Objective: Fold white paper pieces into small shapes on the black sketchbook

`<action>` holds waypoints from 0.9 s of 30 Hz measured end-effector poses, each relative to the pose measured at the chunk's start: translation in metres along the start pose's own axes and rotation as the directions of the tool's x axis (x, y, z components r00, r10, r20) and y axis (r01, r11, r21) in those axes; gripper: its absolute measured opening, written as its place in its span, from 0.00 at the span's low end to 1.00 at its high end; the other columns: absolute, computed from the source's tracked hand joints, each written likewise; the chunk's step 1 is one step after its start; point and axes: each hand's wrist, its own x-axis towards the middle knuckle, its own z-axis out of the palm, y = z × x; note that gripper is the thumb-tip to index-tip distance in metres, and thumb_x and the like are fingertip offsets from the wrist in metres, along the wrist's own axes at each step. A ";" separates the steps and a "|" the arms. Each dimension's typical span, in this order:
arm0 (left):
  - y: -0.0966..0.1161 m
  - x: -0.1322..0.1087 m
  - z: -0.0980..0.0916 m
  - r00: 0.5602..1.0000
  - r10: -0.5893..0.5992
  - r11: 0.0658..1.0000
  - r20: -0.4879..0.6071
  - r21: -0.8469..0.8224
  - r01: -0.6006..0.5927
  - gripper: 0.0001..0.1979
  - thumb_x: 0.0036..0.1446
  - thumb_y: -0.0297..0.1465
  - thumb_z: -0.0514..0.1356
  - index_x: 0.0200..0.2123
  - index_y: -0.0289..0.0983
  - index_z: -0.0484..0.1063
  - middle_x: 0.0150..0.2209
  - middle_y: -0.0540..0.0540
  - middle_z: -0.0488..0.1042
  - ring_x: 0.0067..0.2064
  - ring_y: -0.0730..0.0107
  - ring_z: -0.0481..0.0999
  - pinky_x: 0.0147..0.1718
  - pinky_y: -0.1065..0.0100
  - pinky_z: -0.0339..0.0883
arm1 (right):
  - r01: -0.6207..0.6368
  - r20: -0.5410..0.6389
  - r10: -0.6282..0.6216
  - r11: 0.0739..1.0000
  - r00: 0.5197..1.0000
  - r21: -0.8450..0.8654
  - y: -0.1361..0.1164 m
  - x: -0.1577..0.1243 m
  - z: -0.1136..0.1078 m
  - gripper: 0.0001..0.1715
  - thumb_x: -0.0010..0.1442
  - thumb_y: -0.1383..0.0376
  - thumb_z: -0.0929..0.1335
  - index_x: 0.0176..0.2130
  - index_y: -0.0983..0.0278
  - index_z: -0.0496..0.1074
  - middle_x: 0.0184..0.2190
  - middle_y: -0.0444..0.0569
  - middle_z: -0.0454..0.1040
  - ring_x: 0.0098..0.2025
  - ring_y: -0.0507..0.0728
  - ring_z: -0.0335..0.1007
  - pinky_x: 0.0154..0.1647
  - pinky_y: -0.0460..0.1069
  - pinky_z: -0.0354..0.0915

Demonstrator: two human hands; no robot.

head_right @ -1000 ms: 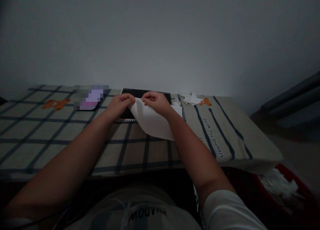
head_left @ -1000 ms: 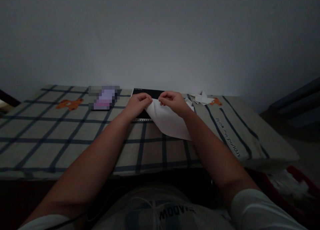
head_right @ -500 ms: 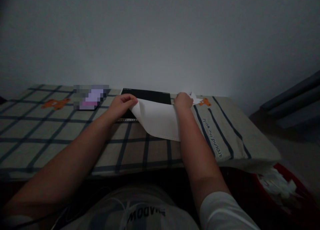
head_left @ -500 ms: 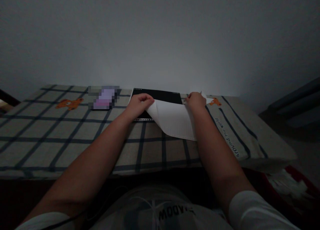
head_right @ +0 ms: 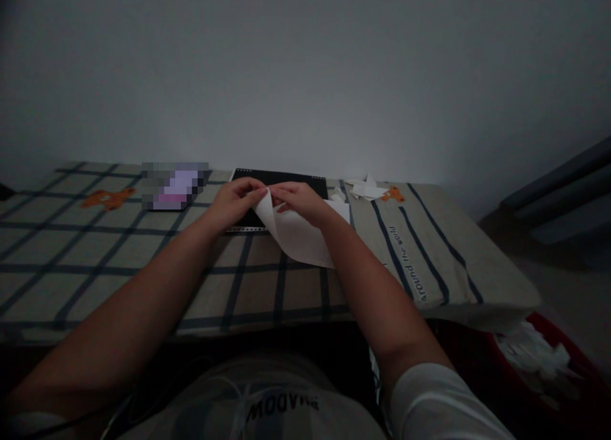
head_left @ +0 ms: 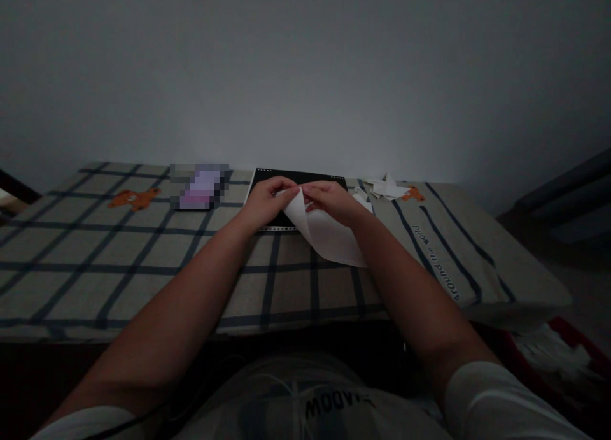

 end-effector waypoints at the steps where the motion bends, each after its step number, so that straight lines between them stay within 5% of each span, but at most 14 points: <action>1: 0.000 0.000 0.000 1.000 0.009 1.000 -0.006 -0.002 -0.009 0.16 0.56 0.44 0.64 0.35 0.36 0.77 0.36 0.45 0.80 0.39 0.64 0.77 0.42 0.64 0.70 | -0.021 0.005 0.021 0.999 1.000 0.045 0.000 -0.001 0.000 0.15 0.53 0.53 0.76 0.34 0.62 0.80 0.31 0.46 0.77 0.35 0.52 0.70 0.36 0.47 0.69; 11: -0.003 0.000 0.000 1.000 -0.028 0.994 -0.012 -0.106 0.026 0.22 0.51 0.41 0.68 0.47 0.36 0.79 0.36 0.46 0.80 0.38 0.65 0.77 0.42 0.64 0.71 | -0.138 0.083 0.122 0.967 0.989 0.214 -0.003 -0.002 0.002 0.12 0.52 0.59 0.76 0.35 0.62 0.77 0.28 0.43 0.74 0.31 0.50 0.68 0.32 0.46 0.65; 27: 0.008 -0.003 -0.005 0.993 -0.109 0.992 0.040 -0.065 0.112 0.13 0.48 0.41 0.66 0.30 0.35 0.78 0.30 0.48 0.77 0.34 0.68 0.73 0.39 0.66 0.66 | -0.080 0.036 0.076 0.985 0.996 0.153 -0.003 -0.002 0.006 0.15 0.47 0.59 0.77 0.30 0.64 0.73 0.24 0.43 0.73 0.29 0.50 0.69 0.35 0.47 0.66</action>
